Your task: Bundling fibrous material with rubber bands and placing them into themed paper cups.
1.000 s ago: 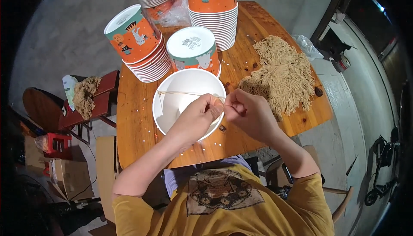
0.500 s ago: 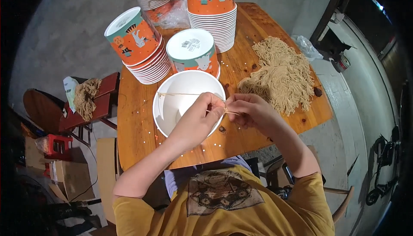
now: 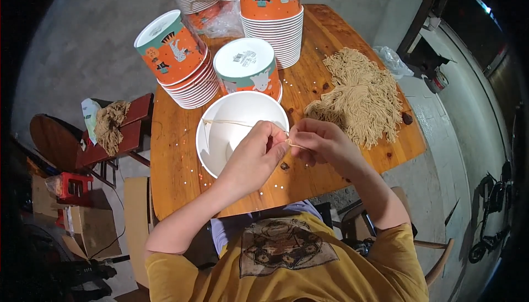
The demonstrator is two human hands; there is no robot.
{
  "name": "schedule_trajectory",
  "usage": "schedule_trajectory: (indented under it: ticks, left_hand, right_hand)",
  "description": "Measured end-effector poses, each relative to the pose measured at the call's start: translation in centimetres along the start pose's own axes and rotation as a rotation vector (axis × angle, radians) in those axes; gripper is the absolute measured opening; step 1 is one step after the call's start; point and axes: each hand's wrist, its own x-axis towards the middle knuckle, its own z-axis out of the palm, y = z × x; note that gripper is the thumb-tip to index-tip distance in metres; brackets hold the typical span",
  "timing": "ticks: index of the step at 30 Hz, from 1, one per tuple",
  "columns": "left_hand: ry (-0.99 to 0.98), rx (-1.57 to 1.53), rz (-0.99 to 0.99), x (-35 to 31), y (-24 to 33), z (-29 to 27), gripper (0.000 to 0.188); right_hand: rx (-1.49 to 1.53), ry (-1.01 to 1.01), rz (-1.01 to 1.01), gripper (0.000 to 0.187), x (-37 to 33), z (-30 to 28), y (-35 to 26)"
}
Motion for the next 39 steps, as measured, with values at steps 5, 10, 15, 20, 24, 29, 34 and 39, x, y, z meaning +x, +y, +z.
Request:
schedule_trajectory:
  ticks: [5,10,15,20,24,29,34,39]
  left_hand:
    - [0.007,0.015,0.010,0.1,0.1,0.1,0.012]
    - [0.016,0.066,0.072,-0.1,0.5,0.2,0.010]
    - [-0.004,0.111,0.056,-0.1,1.1,0.2,0.010]
    - [0.000,0.072,0.061,-0.1,0.6,0.1,0.010]
    - [-0.014,0.081,0.071,0.1,0.4,0.2,0.011]
    - [-0.001,0.037,0.030,0.0,0.6,0.3,0.014]
    - [-0.019,0.079,0.037,0.1,0.4,0.2,0.014]
    - [-0.008,0.071,0.008,0.1,0.2,0.0,0.014]
  right_hand:
    - [-0.200,0.098,-0.292,0.009,-0.1,0.7,1.5]
    - [-0.504,0.207,-0.280,0.009,-0.2,0.8,0.9]
    - [0.013,-0.025,0.115,0.017,0.3,-0.6,0.2]
    - [0.012,0.010,0.028,0.020,-0.2,-0.3,0.3]
    - [-0.241,0.055,-0.262,0.013,0.1,-0.3,1.5]
    - [-0.122,0.032,-0.191,0.015,0.1,-0.2,1.2]
    - [-0.034,0.022,-0.098,0.017,0.1,-0.4,1.0]
    - [-0.002,0.068,-0.026,0.016,0.0,-0.6,0.9]
